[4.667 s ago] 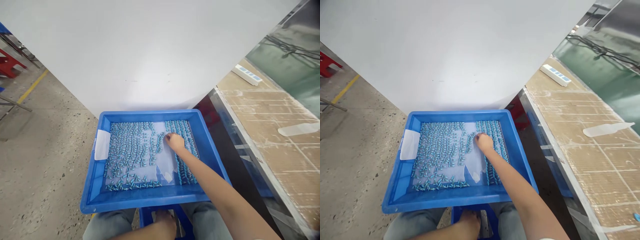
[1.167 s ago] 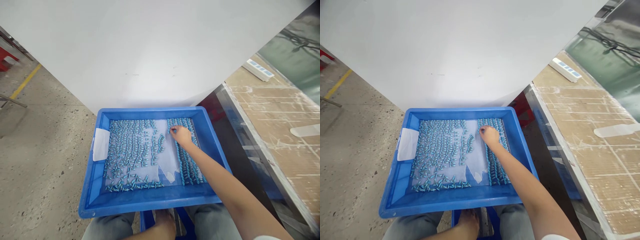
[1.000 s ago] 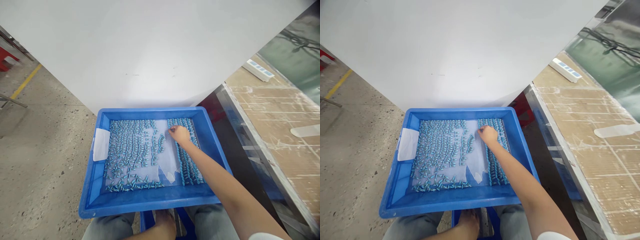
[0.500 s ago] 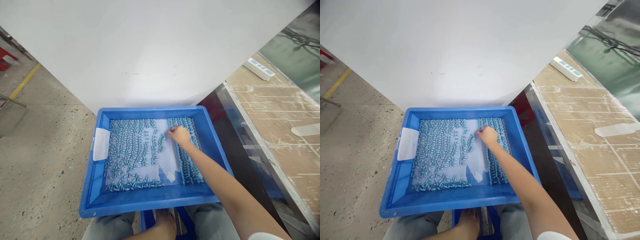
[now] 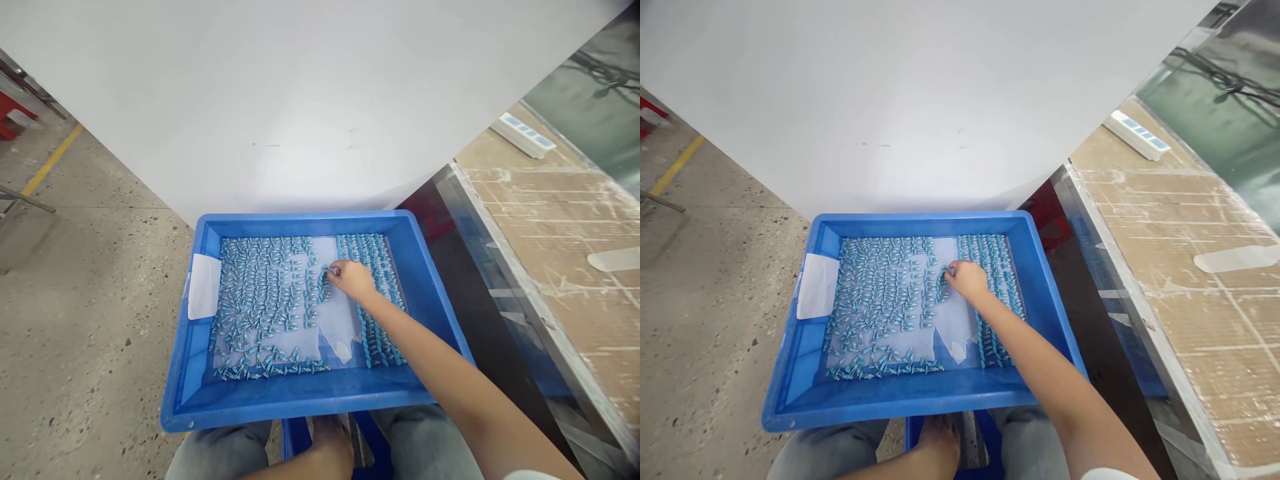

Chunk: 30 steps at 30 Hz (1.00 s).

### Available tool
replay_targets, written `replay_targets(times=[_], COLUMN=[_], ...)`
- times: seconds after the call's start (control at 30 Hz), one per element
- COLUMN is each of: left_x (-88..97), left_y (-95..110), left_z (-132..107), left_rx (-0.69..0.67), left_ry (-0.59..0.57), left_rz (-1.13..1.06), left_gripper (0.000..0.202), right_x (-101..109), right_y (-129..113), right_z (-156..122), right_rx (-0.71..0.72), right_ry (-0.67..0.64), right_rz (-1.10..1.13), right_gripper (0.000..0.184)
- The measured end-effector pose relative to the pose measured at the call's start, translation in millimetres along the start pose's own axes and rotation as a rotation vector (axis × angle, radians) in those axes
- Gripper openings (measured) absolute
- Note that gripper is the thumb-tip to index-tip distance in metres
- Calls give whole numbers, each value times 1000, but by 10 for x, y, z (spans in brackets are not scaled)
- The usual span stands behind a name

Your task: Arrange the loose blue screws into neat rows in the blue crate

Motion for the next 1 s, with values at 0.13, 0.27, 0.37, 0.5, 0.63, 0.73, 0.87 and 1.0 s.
replay_targets(times=[0.13, 0.27, 0.37, 0.5, 0.63, 0.73, 0.87, 1.0], left_x=[25, 81, 72, 29, 14, 24, 47, 60], left_y=[25, 74, 74, 45, 30, 35, 68, 64], left_z=[-54, -105, -103, -67, -47, -60, -96, -103], left_rx=[12, 0, 2, 3, -1, 4, -9, 13], left_ry=[-62, -77, -77, -50, -31, -59, -98, -81], left_rz=[77, 105, 91, 40, 15, 35, 96, 84], left_gripper=[59, 61, 59, 62, 61, 60, 60, 57], right_x=[-87, -139, -154, -143, -98, -69, -74, -89], right_y=[-59, -3, 69, 156, 212, 222, 204, 120], right_z=[15, 61, 88, 95, 70, 47, 16, 1], right_rx=[51, 53, 57, 61, 29, 14, 18, 77], right_ry=[-21, -43, -64, -80, -52, -27, -25, -14], right_rz=[41, 64, 75, 64, 37, 21, -1, -23], right_gripper=[31, 32, 30, 27, 29, 31, 33, 33])
Point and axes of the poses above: each hand's wrist, its own z-axis towards the middle knuckle, its own x-axis out of the back of the hand, y = z × x, the point moved 6 cm from there along z, towards the middle knuckle, and after that the axes turned 10 degrees about -z, right-handed, at the moved point
